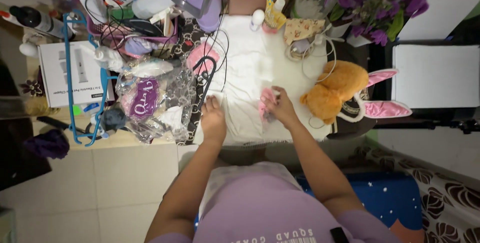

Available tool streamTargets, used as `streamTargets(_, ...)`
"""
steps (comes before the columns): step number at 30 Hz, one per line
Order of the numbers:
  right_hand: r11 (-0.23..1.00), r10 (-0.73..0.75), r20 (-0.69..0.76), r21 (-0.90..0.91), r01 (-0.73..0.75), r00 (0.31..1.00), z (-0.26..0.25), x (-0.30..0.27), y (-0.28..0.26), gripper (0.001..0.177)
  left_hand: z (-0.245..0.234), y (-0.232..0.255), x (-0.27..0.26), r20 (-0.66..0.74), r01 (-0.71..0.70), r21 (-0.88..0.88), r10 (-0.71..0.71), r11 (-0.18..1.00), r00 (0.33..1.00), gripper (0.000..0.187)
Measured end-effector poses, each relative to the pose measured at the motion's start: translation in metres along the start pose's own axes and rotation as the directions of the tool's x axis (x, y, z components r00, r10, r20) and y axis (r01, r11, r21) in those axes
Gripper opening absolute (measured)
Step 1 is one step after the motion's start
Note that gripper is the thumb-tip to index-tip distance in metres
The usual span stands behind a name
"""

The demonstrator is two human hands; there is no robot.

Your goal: The person organizes items on a cluttered table, handling a white cable, a pink pouch, and a black hanger. They move items aside, coil the cable, and place the hanger on a door handle.

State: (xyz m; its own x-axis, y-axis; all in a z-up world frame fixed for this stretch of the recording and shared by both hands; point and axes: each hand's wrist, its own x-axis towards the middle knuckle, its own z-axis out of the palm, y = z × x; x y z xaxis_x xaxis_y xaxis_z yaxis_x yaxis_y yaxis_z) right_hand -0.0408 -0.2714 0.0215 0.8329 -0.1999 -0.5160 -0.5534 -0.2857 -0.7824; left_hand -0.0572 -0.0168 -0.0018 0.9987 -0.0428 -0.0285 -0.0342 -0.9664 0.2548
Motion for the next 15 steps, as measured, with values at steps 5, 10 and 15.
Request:
streamTargets(5, 0.951, -0.15, 0.092, 0.284, 0.118, 0.984, 0.026, -0.002, -0.034, 0.067, -0.019, 0.011, 0.003, -0.014, 0.059, -0.488, -0.075, 0.871, 0.997, 0.051)
streamTargets(10, 0.868, -0.461, 0.103, 0.259, 0.424, 0.881, 0.084, -0.002, -0.045, 0.051, -0.024, 0.016, 0.004, -0.02, 0.024, -0.919, -0.108, 0.393, 0.994, 0.036)
streamTargets(15, 0.843, -0.376, 0.091, 0.447, 0.299, 0.922, 0.111, 0.039, -0.05, 0.028, -0.036, -0.022, 0.012, 0.141, 0.232, -0.945, -0.353, 0.231, 0.925, 0.034)
